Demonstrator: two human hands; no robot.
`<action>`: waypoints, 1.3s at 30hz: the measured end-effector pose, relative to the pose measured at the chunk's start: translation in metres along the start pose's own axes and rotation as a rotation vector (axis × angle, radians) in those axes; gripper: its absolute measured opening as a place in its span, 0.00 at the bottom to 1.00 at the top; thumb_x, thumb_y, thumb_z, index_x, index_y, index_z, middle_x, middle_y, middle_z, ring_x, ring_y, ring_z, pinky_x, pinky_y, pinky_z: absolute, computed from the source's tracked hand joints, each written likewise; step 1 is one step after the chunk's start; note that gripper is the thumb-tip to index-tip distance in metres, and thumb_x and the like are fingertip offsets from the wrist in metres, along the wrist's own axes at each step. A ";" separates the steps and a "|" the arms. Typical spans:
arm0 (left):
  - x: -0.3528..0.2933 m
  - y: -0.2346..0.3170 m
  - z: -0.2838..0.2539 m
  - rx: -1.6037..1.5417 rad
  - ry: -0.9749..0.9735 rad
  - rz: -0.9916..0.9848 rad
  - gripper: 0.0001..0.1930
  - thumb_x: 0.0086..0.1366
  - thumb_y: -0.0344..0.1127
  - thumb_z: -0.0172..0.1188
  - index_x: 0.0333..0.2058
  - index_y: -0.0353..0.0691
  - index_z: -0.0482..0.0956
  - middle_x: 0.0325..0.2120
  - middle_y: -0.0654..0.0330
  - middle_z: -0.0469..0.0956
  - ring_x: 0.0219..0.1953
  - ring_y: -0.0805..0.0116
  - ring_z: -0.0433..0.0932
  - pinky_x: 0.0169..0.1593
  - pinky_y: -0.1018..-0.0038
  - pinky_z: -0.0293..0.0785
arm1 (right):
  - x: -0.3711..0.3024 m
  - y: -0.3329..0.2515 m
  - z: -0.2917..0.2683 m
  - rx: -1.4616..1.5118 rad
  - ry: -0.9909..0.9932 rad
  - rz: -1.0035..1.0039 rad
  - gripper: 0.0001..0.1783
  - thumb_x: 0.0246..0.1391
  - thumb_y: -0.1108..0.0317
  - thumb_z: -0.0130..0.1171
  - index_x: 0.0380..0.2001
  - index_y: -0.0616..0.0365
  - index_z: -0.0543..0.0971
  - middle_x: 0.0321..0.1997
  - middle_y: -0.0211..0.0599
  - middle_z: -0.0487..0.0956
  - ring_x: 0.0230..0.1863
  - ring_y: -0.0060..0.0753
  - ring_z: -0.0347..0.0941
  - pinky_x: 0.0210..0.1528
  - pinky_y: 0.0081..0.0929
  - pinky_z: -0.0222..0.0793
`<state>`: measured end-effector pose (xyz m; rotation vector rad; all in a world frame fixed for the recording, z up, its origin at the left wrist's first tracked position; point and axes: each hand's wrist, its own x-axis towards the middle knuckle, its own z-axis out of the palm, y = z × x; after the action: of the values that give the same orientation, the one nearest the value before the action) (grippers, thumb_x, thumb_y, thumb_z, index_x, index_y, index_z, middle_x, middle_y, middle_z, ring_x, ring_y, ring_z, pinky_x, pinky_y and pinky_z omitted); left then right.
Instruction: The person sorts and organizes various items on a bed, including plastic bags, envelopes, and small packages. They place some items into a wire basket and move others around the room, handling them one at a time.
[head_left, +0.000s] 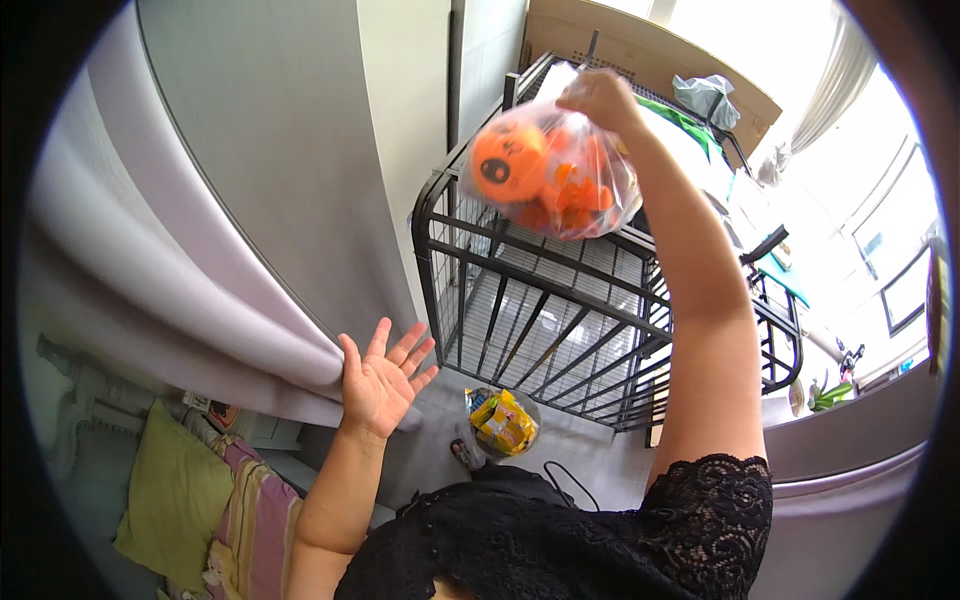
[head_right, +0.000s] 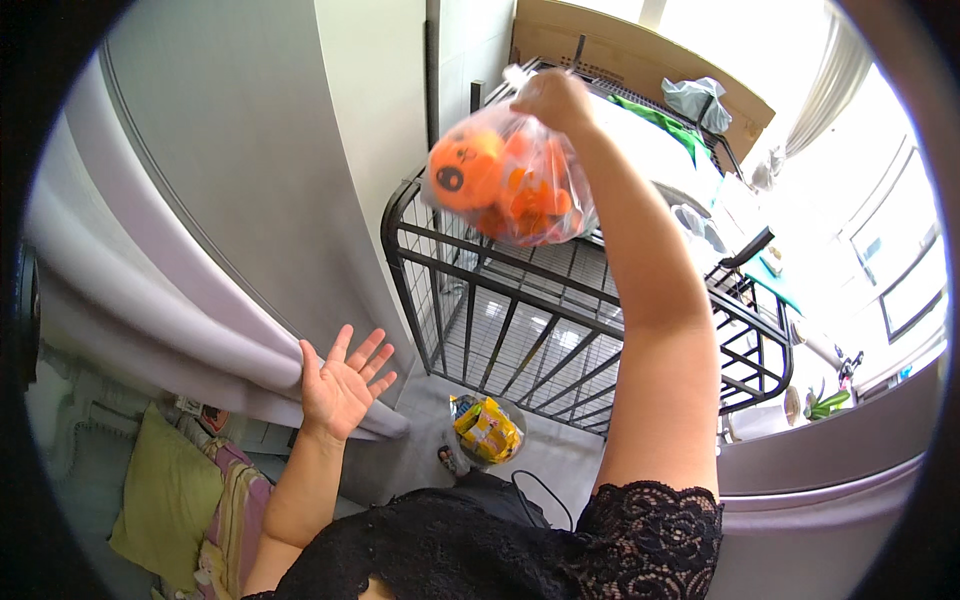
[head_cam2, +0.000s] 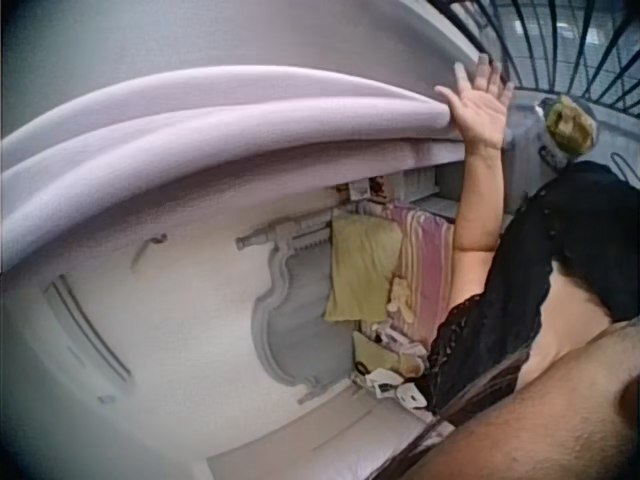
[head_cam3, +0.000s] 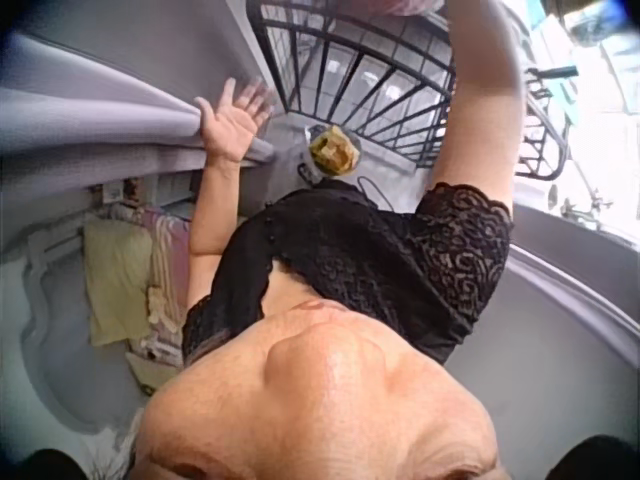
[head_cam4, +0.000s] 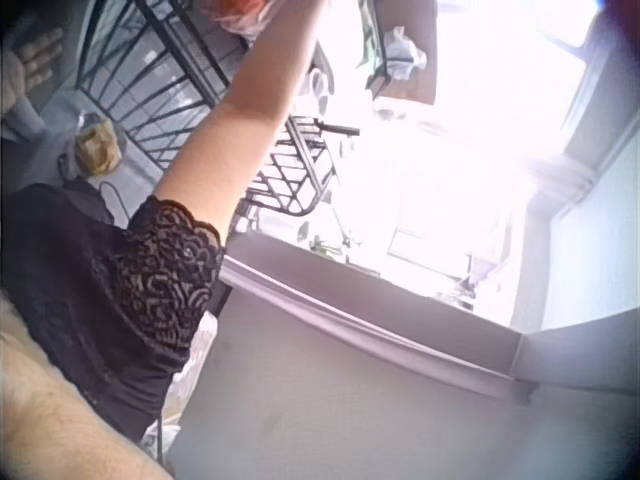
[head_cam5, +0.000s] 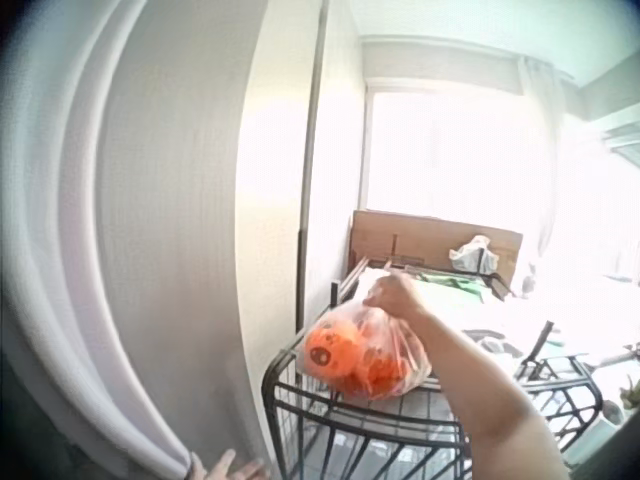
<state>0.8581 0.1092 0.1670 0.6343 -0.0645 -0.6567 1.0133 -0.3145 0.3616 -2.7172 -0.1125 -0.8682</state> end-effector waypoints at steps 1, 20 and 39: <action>0.001 0.001 -0.002 -0.010 0.009 0.012 0.48 0.59 0.74 0.33 0.66 0.48 0.30 0.62 0.49 0.57 0.61 0.52 0.59 0.59 0.51 0.56 | -0.006 -0.011 0.012 -0.072 -0.008 0.079 0.16 0.38 0.56 0.67 0.31 0.51 0.82 0.31 0.40 0.81 0.34 0.42 0.77 0.39 0.37 0.71; 0.009 -0.005 -0.027 -0.020 0.124 0.033 0.42 0.61 0.71 0.36 0.64 0.45 0.51 0.56 0.50 0.64 0.56 0.53 0.65 0.55 0.54 0.64 | 0.033 0.074 -0.015 -0.524 0.213 -0.382 0.05 0.47 0.67 0.57 0.27 0.46 0.81 0.30 0.35 0.75 0.38 0.42 0.74 0.40 0.37 0.71; -0.074 -0.035 -0.041 0.424 -0.076 -0.232 0.28 0.68 0.46 0.50 0.60 0.34 0.59 0.55 0.55 0.67 0.56 0.67 0.67 0.58 0.70 0.62 | -0.150 -0.193 0.082 0.485 0.044 -0.827 0.24 0.35 0.69 0.69 0.41 0.57 0.78 0.46 0.45 0.75 0.45 0.44 0.74 0.46 0.38 0.71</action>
<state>0.7903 0.1527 0.1237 1.0355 -0.2073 -0.9016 0.9057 -0.1044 0.2578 -2.1496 -1.3132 -0.9224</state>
